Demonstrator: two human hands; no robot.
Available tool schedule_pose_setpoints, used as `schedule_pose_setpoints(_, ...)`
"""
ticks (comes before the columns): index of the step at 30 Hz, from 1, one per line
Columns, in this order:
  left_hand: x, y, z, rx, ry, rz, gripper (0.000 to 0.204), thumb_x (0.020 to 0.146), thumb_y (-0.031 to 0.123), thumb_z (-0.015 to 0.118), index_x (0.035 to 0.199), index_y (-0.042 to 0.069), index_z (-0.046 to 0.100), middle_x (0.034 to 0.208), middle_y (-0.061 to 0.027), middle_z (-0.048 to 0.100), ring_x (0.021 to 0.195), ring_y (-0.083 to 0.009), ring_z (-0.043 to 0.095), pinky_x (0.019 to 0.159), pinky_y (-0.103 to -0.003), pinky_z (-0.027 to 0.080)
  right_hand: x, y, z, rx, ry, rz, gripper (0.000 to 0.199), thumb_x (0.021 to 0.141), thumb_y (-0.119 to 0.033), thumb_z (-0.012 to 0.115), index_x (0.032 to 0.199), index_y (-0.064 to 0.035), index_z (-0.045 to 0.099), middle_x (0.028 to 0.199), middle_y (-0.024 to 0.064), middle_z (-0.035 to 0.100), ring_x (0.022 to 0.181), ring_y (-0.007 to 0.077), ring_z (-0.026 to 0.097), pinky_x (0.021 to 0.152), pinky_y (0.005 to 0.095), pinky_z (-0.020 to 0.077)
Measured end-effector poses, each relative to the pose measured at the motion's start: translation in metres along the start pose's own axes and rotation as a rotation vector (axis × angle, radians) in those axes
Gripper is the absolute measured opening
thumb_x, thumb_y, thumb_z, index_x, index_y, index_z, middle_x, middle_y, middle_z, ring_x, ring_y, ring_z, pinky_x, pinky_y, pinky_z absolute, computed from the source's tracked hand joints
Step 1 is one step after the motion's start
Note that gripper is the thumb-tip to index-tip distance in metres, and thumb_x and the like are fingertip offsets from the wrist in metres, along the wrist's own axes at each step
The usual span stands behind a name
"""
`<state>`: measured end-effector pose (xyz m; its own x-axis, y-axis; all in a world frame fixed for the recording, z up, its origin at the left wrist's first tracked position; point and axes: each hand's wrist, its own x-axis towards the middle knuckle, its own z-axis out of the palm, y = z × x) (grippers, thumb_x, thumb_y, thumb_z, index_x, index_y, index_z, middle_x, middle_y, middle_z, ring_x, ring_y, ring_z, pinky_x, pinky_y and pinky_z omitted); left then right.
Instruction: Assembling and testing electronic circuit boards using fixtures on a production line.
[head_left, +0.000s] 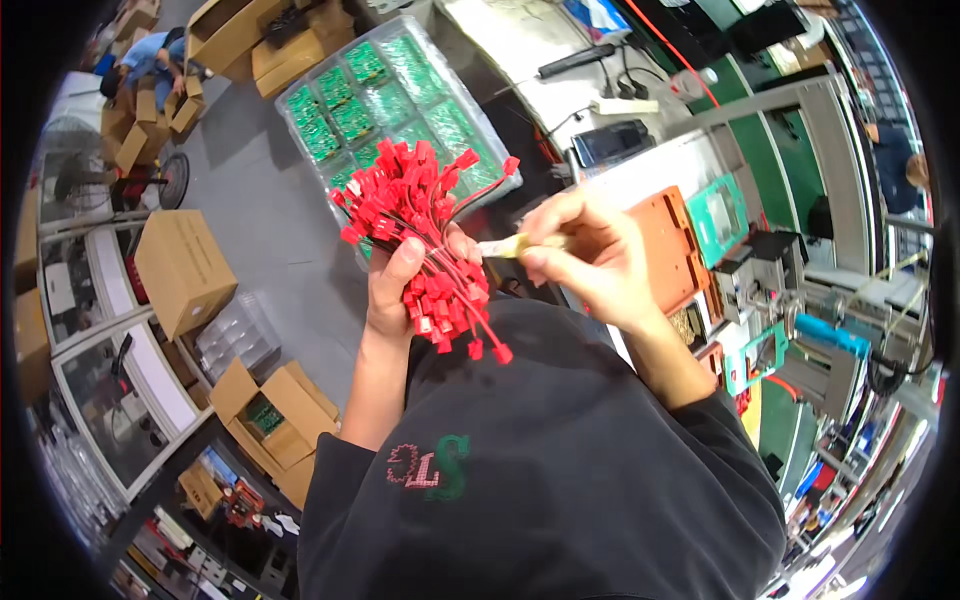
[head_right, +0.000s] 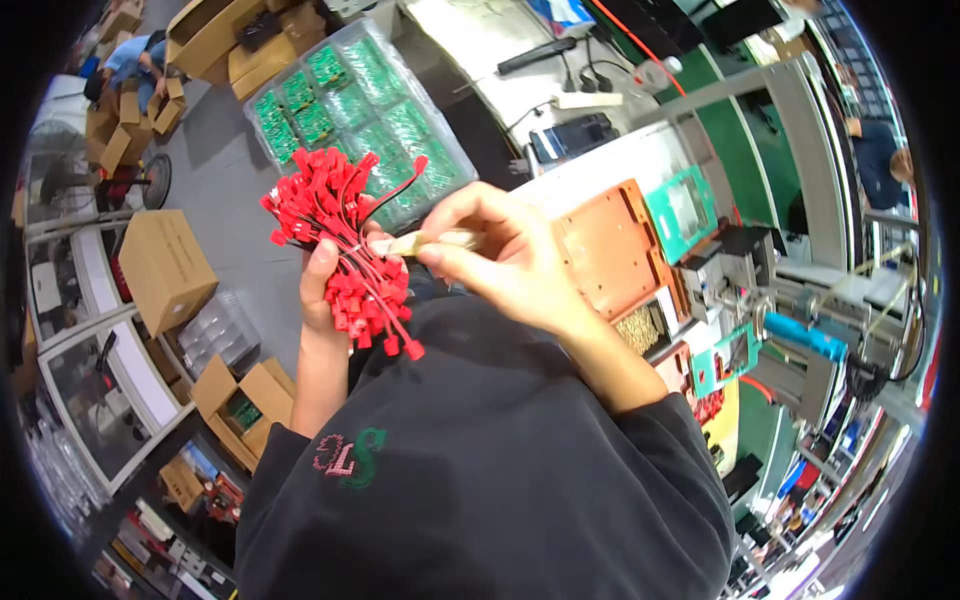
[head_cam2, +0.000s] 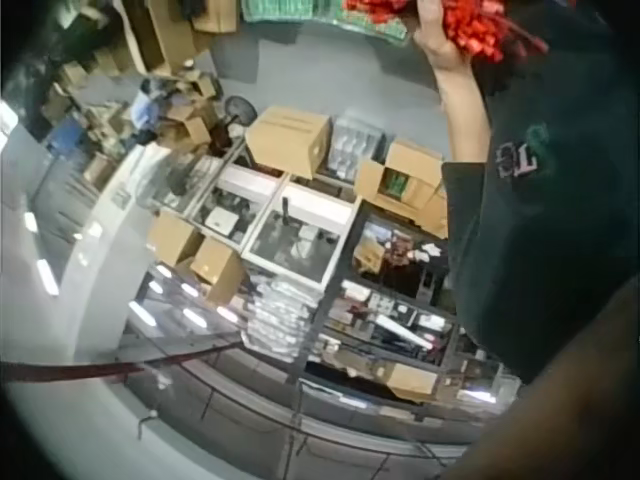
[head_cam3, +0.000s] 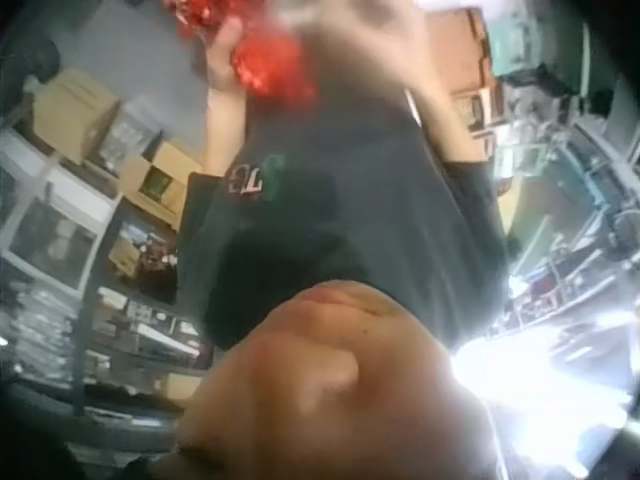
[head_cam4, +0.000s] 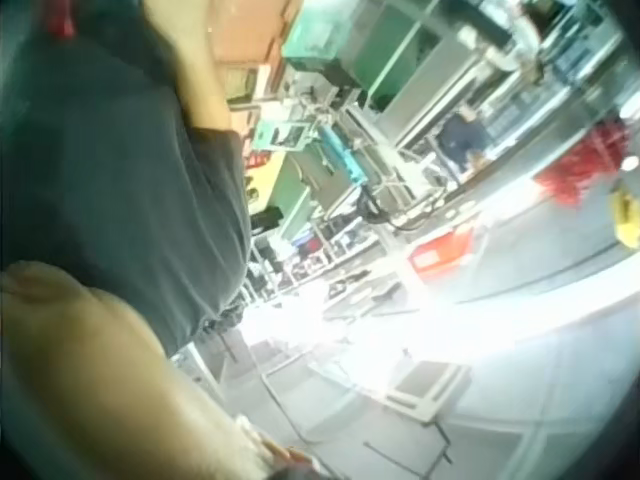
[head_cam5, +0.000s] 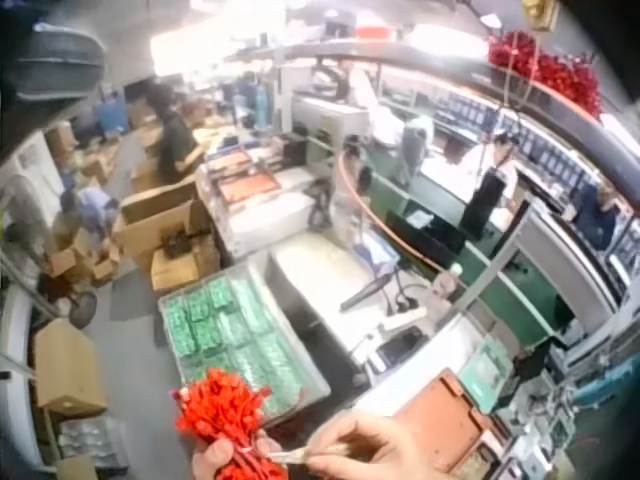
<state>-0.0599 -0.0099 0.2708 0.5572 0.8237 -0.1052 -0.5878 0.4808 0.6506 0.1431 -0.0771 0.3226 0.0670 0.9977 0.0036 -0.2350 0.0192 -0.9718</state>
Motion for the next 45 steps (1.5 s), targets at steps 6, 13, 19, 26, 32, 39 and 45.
schedule_pose_setpoints(6, -0.017, -0.017, 0.015, 0.233, 0.004, 0.150, 0.060, 0.100, 0.040, 0.061, 0.135, -0.007, 0.050, 0.100, -0.0165, 0.066, 0.086, -0.0207, 0.066, 0.074, -0.033, 0.056, -0.026, -0.018, 0.007, -0.453, -0.173, 0.009, 0.021, 0.097, -0.005, 0.066, 0.116, 0.0026, 0.063, 0.098, 0.0090, 0.071, 0.086, 0.0113, 0.069, 0.074, 0.0259, 0.0543)
schedule_pose_setpoints(13, -0.029, -0.015, 0.019, 0.298, -0.089, 0.153, 0.051, 0.099, 0.037, 0.065, 0.126, -0.005, 0.055, 0.101, -0.0149, 0.066, 0.087, -0.0190, 0.066, 0.077, -0.032, 0.056, -0.038, -0.021, 0.008, -0.403, -0.187, 0.055, 0.015, 0.096, -0.008, 0.065, 0.105, -0.0005, 0.056, 0.076, 0.0103, 0.065, 0.065, 0.0191, 0.063, 0.061, 0.0325, 0.0472)
schedule_pose_setpoints(19, -0.036, -0.017, 0.024, 0.423, 0.048, 0.211, 0.042, 0.098, 0.030, 0.068, 0.123, -0.003, 0.058, 0.104, -0.0110, 0.068, 0.092, -0.0186, 0.066, 0.084, -0.033, 0.053, -0.035, -0.018, 0.011, -0.590, -0.220, -0.120, 0.017, 0.094, -0.009, 0.067, 0.103, -0.0018, 0.055, 0.074, 0.0156, 0.065, 0.067, 0.0322, 0.067, 0.059, 0.0392, 0.0501)
schedule_pose_setpoints(26, -0.039, -0.019, 0.021, 0.275, -0.034, 0.110, 0.037, 0.099, 0.021, 0.066, 0.127, -0.001, 0.055, 0.116, -0.0110, 0.065, 0.102, -0.0190, 0.065, 0.091, -0.034, 0.052, -0.045, 0.005, 0.027, -0.525, 0.001, -0.320, 0.015, 0.093, -0.007, 0.069, 0.100, -0.0006, 0.057, 0.080, 0.0154, 0.068, 0.074, 0.0318, 0.071, 0.062, 0.0375, 0.0536)
schedule_pose_setpoints(32, -0.048, -0.026, 0.026, 0.201, 0.011, 0.075, 0.040, 0.100, 0.017, 0.062, 0.134, 0.001, 0.050, 0.121, -0.0111, 0.062, 0.108, -0.0198, 0.063, 0.095, -0.035, 0.052, -0.047, 0.014, 0.032, -0.559, 0.046, -0.352, 0.012, 0.091, -0.004, 0.071, 0.097, -0.0007, 0.061, 0.080, 0.0142, 0.068, 0.071, 0.0278, 0.070, 0.061, 0.0345, 0.0533)
schedule_pose_setpoints(39, -0.049, -0.031, 0.017, 0.008, 0.073, -0.037, 0.044, 0.101, 0.022, 0.056, 0.139, 0.002, 0.046, 0.127, -0.0137, 0.061, 0.112, -0.0235, 0.064, 0.097, -0.038, 0.053, -0.048, 0.031, 0.039, -0.644, 0.195, -0.603, 0.013, 0.090, 0.006, 0.069, 0.102, 0.0051, 0.067, 0.087, 0.0138, 0.073, 0.072, 0.0176, 0.073, 0.062, 0.0265, 0.0558)
schedule_pose_setpoints(45, -0.044, -0.028, 0.027, 0.010, 0.010, -0.133, 0.034, 0.102, 0.032, 0.052, 0.113, 0.001, 0.057, 0.104, -0.0103, 0.065, 0.098, -0.0224, 0.065, 0.090, -0.040, 0.054, -0.057, 0.027, 0.048, -0.370, 0.369, -0.524, 0.007, 0.093, 0.004, 0.066, 0.100, 0.0034, 0.067, 0.084, 0.0096, 0.073, 0.068, 0.0124, 0.069, 0.062, 0.0264, 0.0550)
